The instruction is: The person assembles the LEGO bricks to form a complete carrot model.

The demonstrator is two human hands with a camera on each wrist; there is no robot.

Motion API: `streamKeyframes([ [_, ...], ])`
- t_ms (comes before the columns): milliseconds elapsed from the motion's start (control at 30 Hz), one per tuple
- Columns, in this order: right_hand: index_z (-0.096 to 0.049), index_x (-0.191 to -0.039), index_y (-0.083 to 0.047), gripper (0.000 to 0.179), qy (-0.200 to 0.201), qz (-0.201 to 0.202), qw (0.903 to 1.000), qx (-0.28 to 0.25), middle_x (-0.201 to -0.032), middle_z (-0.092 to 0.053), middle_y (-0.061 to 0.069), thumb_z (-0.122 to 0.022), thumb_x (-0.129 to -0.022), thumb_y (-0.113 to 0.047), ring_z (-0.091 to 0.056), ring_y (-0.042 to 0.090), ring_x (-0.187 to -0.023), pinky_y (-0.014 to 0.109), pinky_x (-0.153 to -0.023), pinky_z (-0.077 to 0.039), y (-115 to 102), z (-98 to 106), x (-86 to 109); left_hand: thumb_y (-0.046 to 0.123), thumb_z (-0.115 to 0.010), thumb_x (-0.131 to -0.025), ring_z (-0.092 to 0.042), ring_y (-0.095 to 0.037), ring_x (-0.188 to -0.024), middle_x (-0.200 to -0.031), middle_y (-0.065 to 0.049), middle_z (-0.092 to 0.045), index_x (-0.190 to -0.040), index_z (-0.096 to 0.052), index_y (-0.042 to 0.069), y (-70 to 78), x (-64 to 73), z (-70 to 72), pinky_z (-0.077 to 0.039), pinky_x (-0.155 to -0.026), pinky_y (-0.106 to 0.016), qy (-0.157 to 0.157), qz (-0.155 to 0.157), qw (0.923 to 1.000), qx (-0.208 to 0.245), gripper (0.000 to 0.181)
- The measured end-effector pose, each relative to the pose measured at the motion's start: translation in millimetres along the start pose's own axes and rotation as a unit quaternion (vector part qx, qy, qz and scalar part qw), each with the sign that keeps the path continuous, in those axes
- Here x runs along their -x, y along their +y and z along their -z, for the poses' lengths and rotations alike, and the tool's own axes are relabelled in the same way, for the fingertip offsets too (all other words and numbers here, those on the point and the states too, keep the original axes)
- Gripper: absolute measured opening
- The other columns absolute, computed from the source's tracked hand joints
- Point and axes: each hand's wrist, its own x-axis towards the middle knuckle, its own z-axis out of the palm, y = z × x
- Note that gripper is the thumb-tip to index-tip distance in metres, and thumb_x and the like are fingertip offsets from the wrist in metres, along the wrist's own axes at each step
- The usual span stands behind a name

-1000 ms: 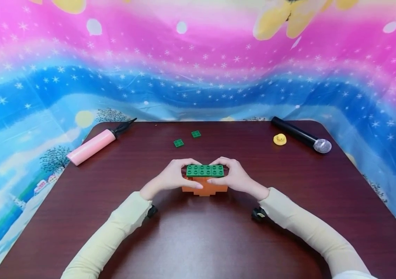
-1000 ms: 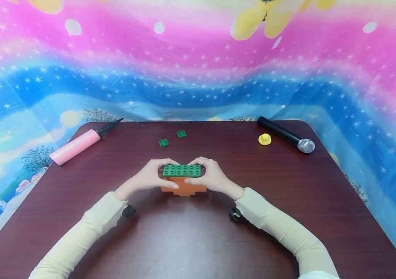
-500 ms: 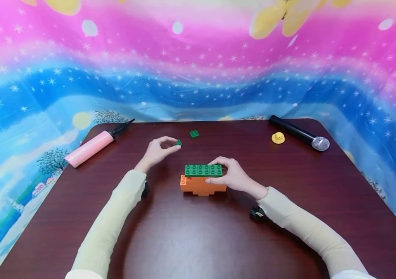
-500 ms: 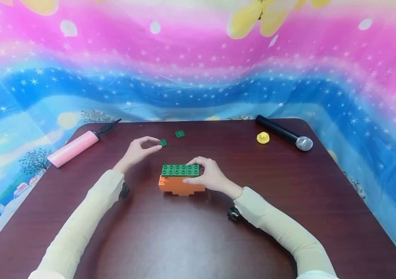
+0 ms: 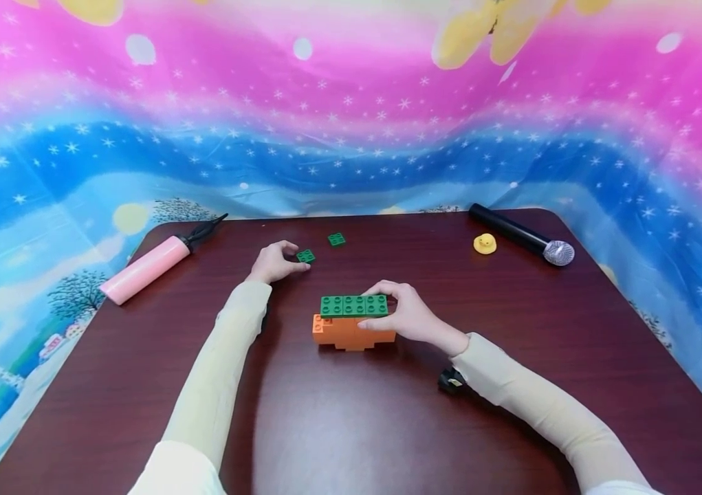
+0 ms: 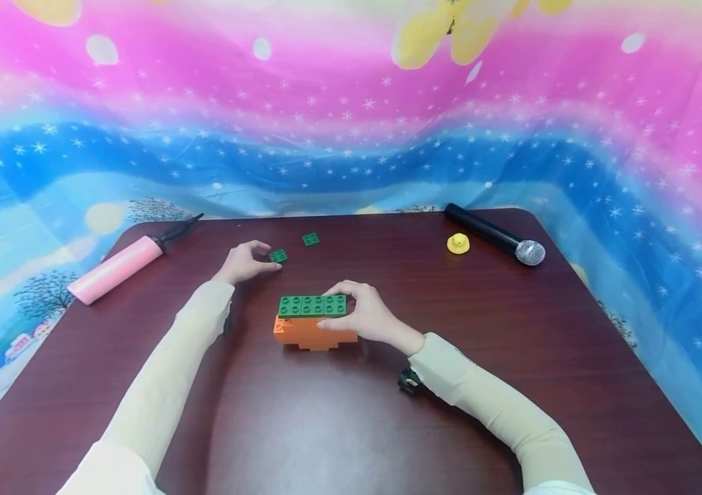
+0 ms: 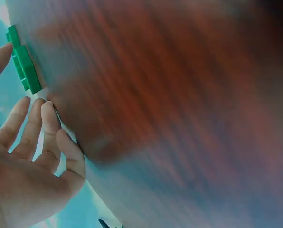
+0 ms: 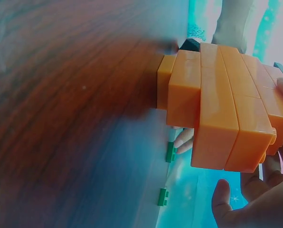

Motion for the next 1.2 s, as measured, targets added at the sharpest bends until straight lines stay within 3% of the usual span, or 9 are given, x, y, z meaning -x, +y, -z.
streamKeyframes([
  [167,-0.068,-0.107,-0.011,0.033,-0.001,0.002,1.0000,-0.005,-0.096,-0.065,0.003,-0.081,-0.076,-0.017,-0.058,0.017,-0.080,0.032,-0.070,-0.053,-2.0,-3.1,-0.6,0.036,-0.072,-0.083,-0.051,-0.030,-0.120,-0.132,-0.012,-0.056,-0.130,-0.055,0.011,3.4,0.7,2.5,-0.038,-0.100,-0.054,-0.007,0.024,0.9983,-0.053,0.056],
  [333,-0.068,-0.106,-0.011,0.033,-0.006,0.000,0.9999,-0.010,-0.098,-0.065,0.003,-0.081,-0.076,-0.017,-0.058,0.018,-0.081,0.033,-0.071,-0.053,-4.0,-6.6,-1.1,0.036,-0.071,-0.085,-0.050,-0.030,-0.121,-0.133,-0.012,-0.054,-0.130,-0.056,0.011,0.9,-0.6,3.1,-0.038,-0.099,-0.054,-0.013,0.025,0.9963,-0.081,0.054],
  [633,-0.068,-0.107,-0.010,0.034,-0.006,0.005,0.9998,-0.017,-0.099,-0.065,0.005,-0.081,-0.076,-0.016,-0.058,0.016,-0.080,0.035,-0.071,-0.053,-4.8,-7.1,-1.4,0.036,-0.073,-0.083,-0.055,-0.030,-0.112,-0.127,-0.011,-0.059,-0.116,-0.064,0.009,-4.6,-2.1,5.0,-0.044,-0.095,-0.050,-0.002,0.041,0.9966,-0.071,0.044],
  [933,-0.068,-0.106,-0.010,0.034,0.006,0.021,0.9997,-0.012,-0.096,-0.064,0.004,-0.081,-0.076,-0.019,-0.059,0.015,-0.080,0.032,-0.069,-0.054,-1.3,-4.3,0.5,0.028,-0.073,-0.082,-0.061,-0.032,-0.101,-0.110,-0.021,-0.065,-0.111,-0.061,0.000,6.7,10.4,16.2,-0.051,-0.086,-0.045,0.004,-0.013,0.9994,0.032,0.042],
  [1033,-0.068,-0.106,-0.010,0.034,0.007,0.016,0.9998,-0.012,-0.096,-0.064,0.003,-0.081,-0.076,-0.019,-0.059,0.015,-0.080,0.030,-0.069,-0.054,-0.3,-3.1,1.0,0.028,-0.074,-0.082,-0.061,-0.031,-0.101,-0.110,-0.020,-0.066,-0.114,-0.061,0.002,15.4,18.7,17.9,-0.051,-0.086,-0.044,0.002,-0.032,0.9983,0.048,0.043],
  [1200,-0.068,-0.107,-0.010,0.035,0.005,0.004,0.9999,-0.015,-0.095,-0.064,0.004,-0.082,-0.075,-0.016,-0.059,0.017,-0.079,0.030,-0.070,-0.054,0.7,-1.2,0.7,0.026,-0.076,-0.081,-0.065,-0.028,-0.097,-0.106,-0.017,-0.068,-0.114,-0.064,0.004,37.5,34.0,17.9,-0.052,-0.086,-0.043,0.001,-0.090,0.9938,0.064,0.041],
])
